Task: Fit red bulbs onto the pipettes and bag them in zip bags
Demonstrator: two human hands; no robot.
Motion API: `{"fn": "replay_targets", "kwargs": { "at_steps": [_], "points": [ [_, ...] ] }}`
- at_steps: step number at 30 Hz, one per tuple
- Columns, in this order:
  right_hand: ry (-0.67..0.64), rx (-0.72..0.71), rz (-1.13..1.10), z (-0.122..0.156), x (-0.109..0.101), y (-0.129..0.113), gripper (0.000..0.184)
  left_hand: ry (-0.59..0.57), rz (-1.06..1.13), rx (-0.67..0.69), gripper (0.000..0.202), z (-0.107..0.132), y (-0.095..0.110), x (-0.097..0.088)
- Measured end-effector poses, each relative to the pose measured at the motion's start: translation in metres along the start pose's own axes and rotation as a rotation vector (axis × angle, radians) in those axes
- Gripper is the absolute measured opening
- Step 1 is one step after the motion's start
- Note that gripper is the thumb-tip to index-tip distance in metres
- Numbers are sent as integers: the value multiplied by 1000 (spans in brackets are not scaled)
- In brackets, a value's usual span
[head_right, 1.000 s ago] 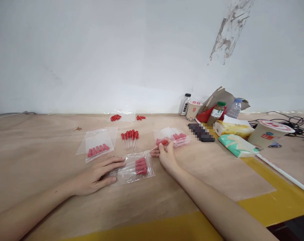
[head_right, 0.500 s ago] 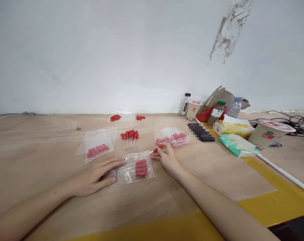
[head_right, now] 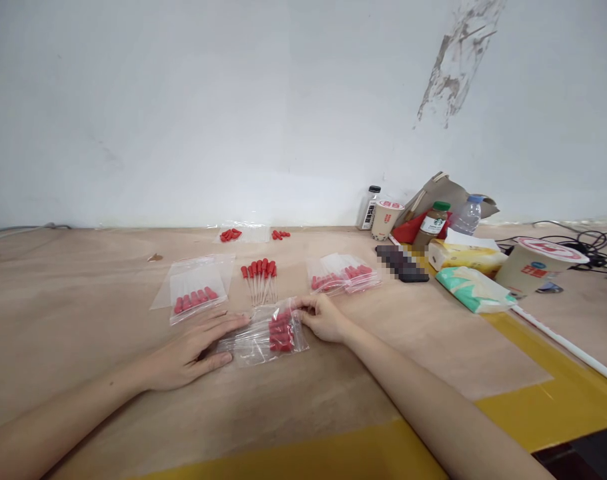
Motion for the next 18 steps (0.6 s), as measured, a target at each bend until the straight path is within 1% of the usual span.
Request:
{"fn": "replay_targets", "kwargs": {
  "at_steps": [6,9,11,13,15,18],
  "points": [
    [259,93,-33,-6,8,8,23,-25,-6,-12,47,0,0,0],
    [386,95,0,-8,9,15,21,-25,-10,-12,46,0,1,-1],
    [441,83,16,-8,9,18,20,-29,-16,-8,46,0,1,-1],
    [438,92,-24,-9,6,18,25,-37,-23,-3,45,1,1,0],
    [389,171,-103,-9,3,16,27,-47,-35,-7,44,1,-1,1],
    [326,329,-159,-8,-2,11,13,-58,-50,-12,44,1,-3,2]
  ]
}}
Point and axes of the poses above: each hand's wrist, its own z-axis away from the middle knuckle, its own x-axis out of the palm, y = z × x, the point moved 1 cm from there along -z, towards the middle knuckle, and after that the axes turned 5 degrees about -z, right-handed, at the moved point
